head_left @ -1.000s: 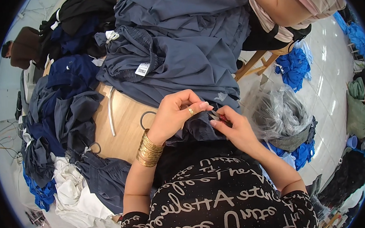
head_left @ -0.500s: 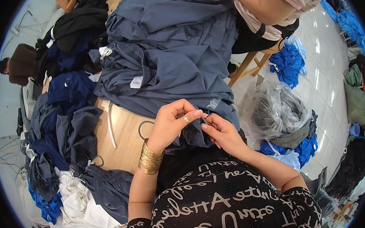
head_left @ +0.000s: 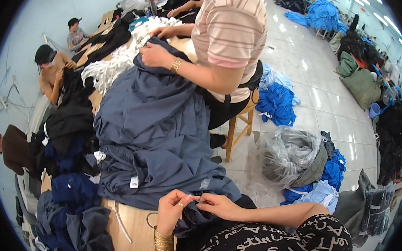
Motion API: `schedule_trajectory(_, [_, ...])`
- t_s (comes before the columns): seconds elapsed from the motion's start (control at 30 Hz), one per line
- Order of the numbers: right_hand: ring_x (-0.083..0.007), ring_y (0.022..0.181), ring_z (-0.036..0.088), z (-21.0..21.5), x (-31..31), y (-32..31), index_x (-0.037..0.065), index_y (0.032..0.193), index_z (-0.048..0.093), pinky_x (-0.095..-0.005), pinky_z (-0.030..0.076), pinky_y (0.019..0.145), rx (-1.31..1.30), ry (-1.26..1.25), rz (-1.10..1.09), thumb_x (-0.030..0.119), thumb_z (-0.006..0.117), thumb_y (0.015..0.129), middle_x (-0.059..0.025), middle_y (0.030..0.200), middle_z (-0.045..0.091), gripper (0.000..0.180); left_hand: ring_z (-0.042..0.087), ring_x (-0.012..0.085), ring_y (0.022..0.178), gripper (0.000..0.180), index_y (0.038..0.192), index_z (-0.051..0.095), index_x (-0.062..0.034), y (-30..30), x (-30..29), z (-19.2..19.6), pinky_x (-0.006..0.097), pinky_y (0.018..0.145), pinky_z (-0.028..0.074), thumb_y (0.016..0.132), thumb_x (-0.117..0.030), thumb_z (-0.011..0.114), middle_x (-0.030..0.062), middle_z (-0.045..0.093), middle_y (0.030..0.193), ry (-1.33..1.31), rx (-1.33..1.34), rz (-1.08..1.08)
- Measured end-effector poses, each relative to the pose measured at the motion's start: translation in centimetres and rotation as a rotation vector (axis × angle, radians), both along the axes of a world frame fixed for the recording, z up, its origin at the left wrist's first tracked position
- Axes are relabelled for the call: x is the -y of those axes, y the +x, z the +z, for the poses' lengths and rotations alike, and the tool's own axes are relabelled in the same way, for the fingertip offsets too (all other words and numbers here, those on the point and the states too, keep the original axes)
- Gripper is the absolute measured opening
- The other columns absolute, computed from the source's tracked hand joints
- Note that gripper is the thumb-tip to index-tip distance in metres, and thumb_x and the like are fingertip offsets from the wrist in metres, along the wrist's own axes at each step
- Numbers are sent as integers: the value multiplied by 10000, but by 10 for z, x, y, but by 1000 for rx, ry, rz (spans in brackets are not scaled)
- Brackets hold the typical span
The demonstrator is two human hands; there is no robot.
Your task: Trimming excess threads from the elastic waistbands of trousers in a garment factory.
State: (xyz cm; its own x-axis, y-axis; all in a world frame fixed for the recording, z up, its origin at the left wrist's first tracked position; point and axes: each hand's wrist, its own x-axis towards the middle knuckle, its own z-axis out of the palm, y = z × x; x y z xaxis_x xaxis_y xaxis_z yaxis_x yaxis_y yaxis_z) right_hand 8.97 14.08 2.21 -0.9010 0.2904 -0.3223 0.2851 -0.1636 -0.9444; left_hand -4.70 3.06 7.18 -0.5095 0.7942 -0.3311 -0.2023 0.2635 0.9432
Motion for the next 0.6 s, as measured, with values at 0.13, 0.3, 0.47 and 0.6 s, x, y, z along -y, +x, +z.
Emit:
schedule_trajectory(0.13, [-58, 622, 394, -5, -2, -1, 27, 791, 495, -225, 340, 566, 12, -44, -2, 256, 581, 884, 13, 665, 446, 261, 380, -8, 472, 155, 742, 530, -10, -2, 1, -5, 139, 403, 283, 868, -88, 576, 127, 681, 885, 31, 31, -11])
schedule_trajectory(0.3, [-45, 573, 395, -10, -1, -1, 53, 781, 512, -208, 316, 521, -11, -178, -13, 258, 563, 898, 32, 657, 448, 242, 415, -11, 505, 137, 761, 547, -9, -3, 5, -9, 138, 414, 295, 872, -85, 578, 122, 679, 898, 84, 78, -3])
schedule_trajectory(0.47, [-40, 589, 387, -8, -4, 1, 67, 798, 523, -205, 304, 518, 25, -269, -27, 279, 590, 883, 43, 658, 445, 238, 429, -3, 528, 134, 770, 554, 7, 0, 7, -6, 142, 445, 327, 870, -79, 578, 137, 672, 917, 124, 105, 20])
schedule_trajectory(0.6, [-55, 636, 406, -21, -16, -1, 56, 839, 529, -225, 353, 564, -47, 21, -99, 342, 621, 855, 37, 681, 451, 301, 503, 91, 591, 126, 734, 599, 29, 2, 9, -12, 226, 578, 421, 779, -63, 673, 52, 625, 746, 36, -505, 254])
